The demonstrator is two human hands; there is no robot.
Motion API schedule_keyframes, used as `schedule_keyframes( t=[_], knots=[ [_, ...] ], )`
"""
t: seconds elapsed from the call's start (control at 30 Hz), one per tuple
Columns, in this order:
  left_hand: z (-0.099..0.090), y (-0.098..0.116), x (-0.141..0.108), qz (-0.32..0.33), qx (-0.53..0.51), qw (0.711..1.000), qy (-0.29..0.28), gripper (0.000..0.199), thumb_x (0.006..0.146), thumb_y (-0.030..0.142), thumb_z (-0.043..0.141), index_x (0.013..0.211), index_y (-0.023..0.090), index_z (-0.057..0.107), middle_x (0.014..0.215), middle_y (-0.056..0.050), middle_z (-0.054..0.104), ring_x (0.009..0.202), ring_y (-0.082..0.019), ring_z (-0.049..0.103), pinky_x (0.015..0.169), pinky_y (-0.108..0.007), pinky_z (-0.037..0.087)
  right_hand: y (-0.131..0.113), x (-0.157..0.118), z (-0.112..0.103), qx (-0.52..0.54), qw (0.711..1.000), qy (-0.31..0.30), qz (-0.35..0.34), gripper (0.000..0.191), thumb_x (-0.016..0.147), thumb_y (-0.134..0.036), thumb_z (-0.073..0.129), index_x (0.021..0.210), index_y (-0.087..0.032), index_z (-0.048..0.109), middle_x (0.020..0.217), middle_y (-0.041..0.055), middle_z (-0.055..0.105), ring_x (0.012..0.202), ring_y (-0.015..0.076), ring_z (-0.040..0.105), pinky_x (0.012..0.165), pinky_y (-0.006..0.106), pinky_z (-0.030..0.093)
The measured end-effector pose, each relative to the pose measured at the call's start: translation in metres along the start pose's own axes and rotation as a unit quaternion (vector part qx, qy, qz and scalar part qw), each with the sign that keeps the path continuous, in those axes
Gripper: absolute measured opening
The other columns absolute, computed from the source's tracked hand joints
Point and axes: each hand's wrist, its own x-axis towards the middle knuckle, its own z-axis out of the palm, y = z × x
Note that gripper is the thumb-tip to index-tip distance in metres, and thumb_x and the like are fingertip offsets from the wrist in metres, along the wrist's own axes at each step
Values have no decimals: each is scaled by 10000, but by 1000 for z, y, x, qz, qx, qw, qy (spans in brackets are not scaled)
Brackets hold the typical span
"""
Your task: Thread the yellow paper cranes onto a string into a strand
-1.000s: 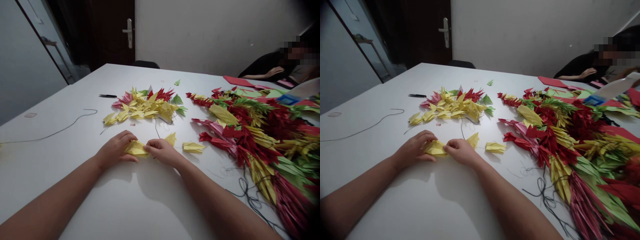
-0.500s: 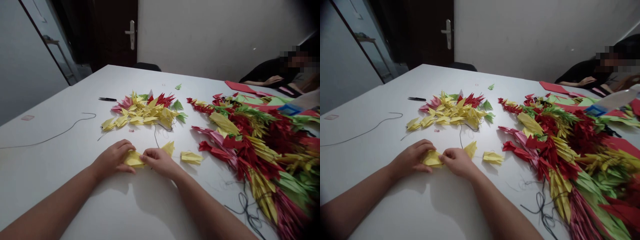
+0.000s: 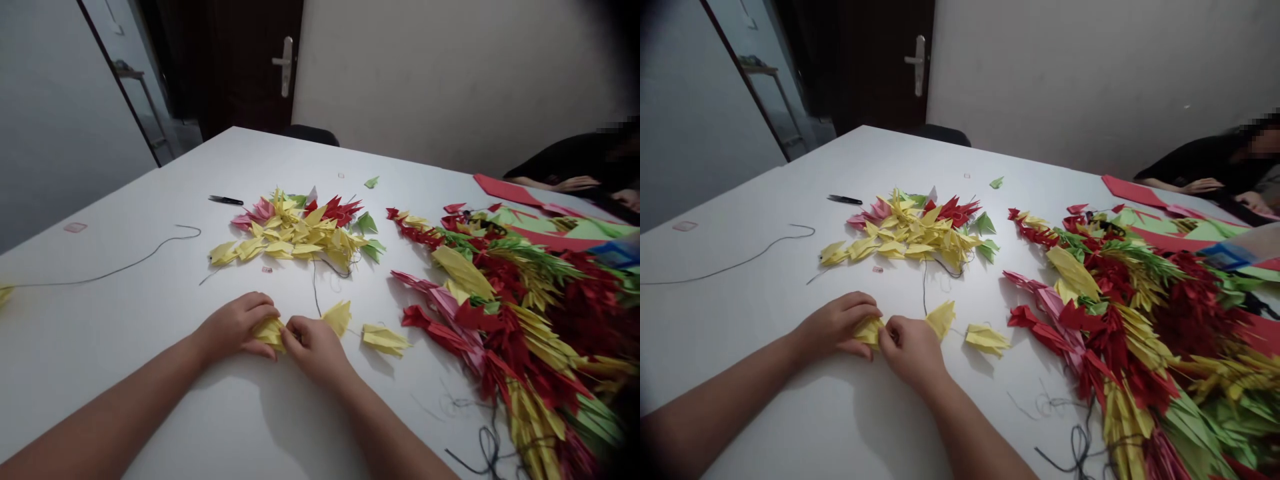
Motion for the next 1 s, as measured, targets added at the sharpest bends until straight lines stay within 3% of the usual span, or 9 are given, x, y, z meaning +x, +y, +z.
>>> schedule_keyframes(
  t=[0.23, 0.43, 0.67, 0.8, 0.9, 1.0],
  knots=[
    [4, 1, 2, 45, 40, 998, -14, 483, 772, 526, 565, 984, 93, 603, 908, -131, 615, 831, -199, 591, 737, -297, 517, 3, 1, 0, -23, 1000, -1, -21, 244, 817, -303, 457, 619, -168, 501, 562, -32, 475, 538, 80, 373, 517, 223, 199],
    [-1, -13, 4, -28, 71, 996, -40, 447, 762, 514, 593, 1006, 141, 624, 964, -112, 628, 886, -200, 595, 798, -311, 506, 10, -2, -6, -10, 998, 52, -24, 428, 824, -449, 437, 507, -172, 356, 477, -39, 341, 492, 85, 307, 495, 228, 201],
    [-5, -22, 14, -58, 49, 996, -54, 458, 782, 517, 567, 1021, 129, 616, 985, -112, 629, 932, -213, 584, 845, -324, 485, 22, 1, -9, -39, 984, 162, -54, 387, 806, -388, 432, 504, -189, 297, 470, -27, 348, 481, 96, 313, 502, 235, 226],
    [-8, -20, 13, -88, 35, 993, -67, 363, 841, 436, 517, 1034, 144, 612, 996, -99, 624, 953, -207, 571, 856, -325, 475, 24, 2, -5, -77, 978, 184, -61, 359, 794, -316, 424, 503, -190, 256, 471, -23, 339, 486, 101, 313, 511, 244, 219],
    [-10, -21, 11, -82, 35, 993, -80, 325, 852, 371, 493, 1054, 145, 610, 1001, -100, 623, 953, -208, 568, 851, -326, 476, 23, 3, -5, -86, 976, 187, -71, 351, 811, -328, 421, 513, -189, 298, 502, -9, 388, 525, 112, 363, 536, 247, 250],
    [-12, -24, 9, -74, 43, 992, -91, 332, 847, 275, 463, 1127, 138, 576, 1065, -116, 604, 1004, -217, 548, 873, -340, 466, 21, 3, -14, -33, 975, 199, -91, 320, 849, -415, 395, 637, -183, 457, 639, 20, 510, 614, 128, 454, 593, 242, 324]
  ],
)
